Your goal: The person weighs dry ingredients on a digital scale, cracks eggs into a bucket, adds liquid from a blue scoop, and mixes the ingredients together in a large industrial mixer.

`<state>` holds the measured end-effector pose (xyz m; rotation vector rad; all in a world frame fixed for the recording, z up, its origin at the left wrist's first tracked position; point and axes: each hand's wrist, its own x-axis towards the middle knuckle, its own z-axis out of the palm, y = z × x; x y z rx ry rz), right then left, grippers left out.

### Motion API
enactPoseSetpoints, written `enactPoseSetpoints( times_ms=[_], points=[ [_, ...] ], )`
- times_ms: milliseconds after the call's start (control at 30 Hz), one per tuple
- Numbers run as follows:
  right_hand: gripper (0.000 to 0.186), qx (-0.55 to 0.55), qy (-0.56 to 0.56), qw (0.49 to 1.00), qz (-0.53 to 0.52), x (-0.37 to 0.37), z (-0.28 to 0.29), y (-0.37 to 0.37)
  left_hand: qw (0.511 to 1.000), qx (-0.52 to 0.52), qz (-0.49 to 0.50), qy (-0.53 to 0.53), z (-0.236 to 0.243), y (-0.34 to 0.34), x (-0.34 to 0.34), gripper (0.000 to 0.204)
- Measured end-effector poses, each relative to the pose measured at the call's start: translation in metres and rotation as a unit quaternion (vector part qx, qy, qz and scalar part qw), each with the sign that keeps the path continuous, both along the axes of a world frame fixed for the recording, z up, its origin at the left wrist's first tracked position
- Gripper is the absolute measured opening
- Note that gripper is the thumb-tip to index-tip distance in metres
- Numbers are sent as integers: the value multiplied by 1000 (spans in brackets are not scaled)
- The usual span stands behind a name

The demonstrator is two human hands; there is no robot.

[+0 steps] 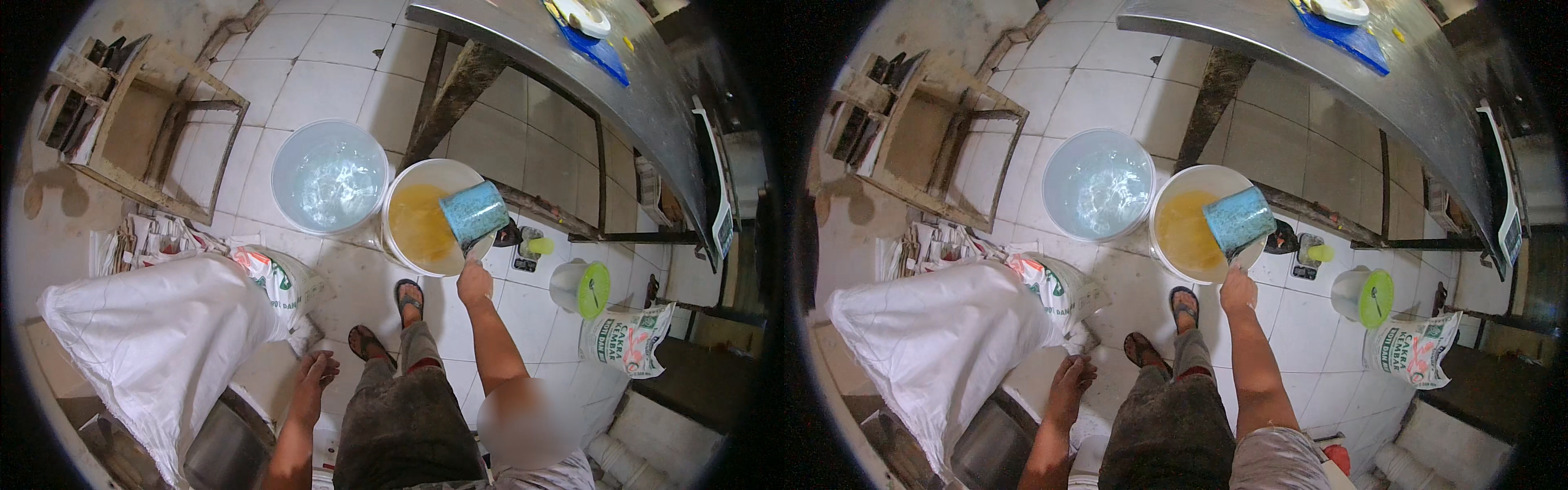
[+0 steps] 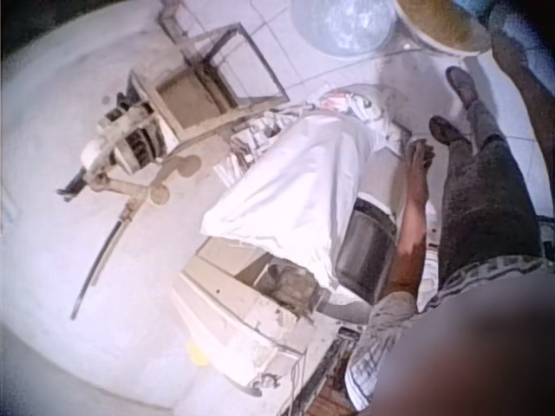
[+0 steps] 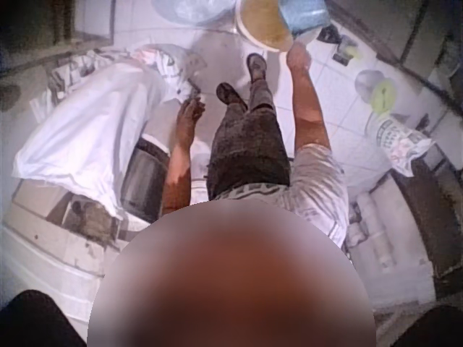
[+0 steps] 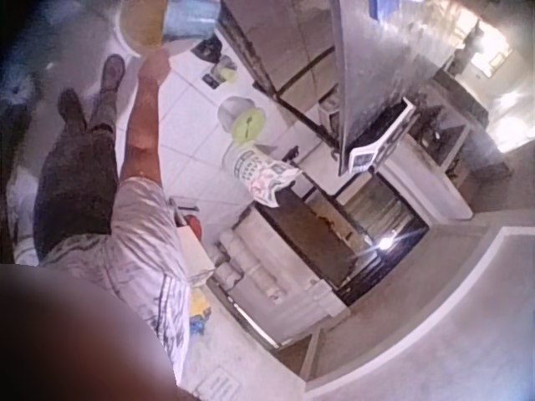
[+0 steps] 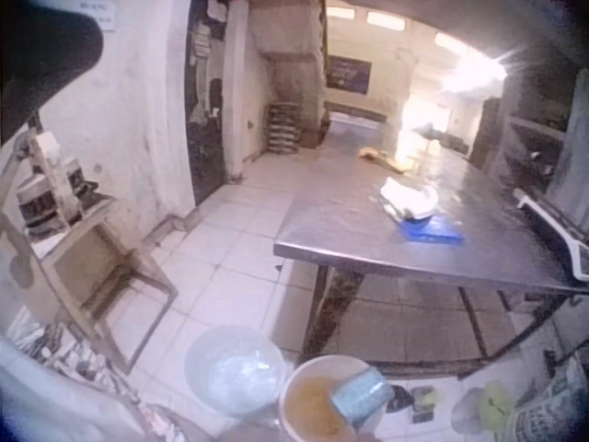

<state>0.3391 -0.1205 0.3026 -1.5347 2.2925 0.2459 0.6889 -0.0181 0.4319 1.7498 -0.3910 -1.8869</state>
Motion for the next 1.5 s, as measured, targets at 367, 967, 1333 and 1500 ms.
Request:
enactPoseSetpoints(
  times_ms=[367,967,1333,1500],
  points=[
    [20,64,-93,993,24,-17,-24,-5,999,-10,-13,-43,-17,-18,-44,23],
    [35,30,-603,797,-35,127,-58,-170,773,-432,-242,-397,-151,-149,-179,28],
    [33,-152,-67,873,458,-145,-52,-131,527,-635,-251,-506,-226,-246,-191,36],
    [42,-103,27,868,485,-204,-48,-90,531,-581,-283,-548,-252,-268,-201,50]
  ],
)
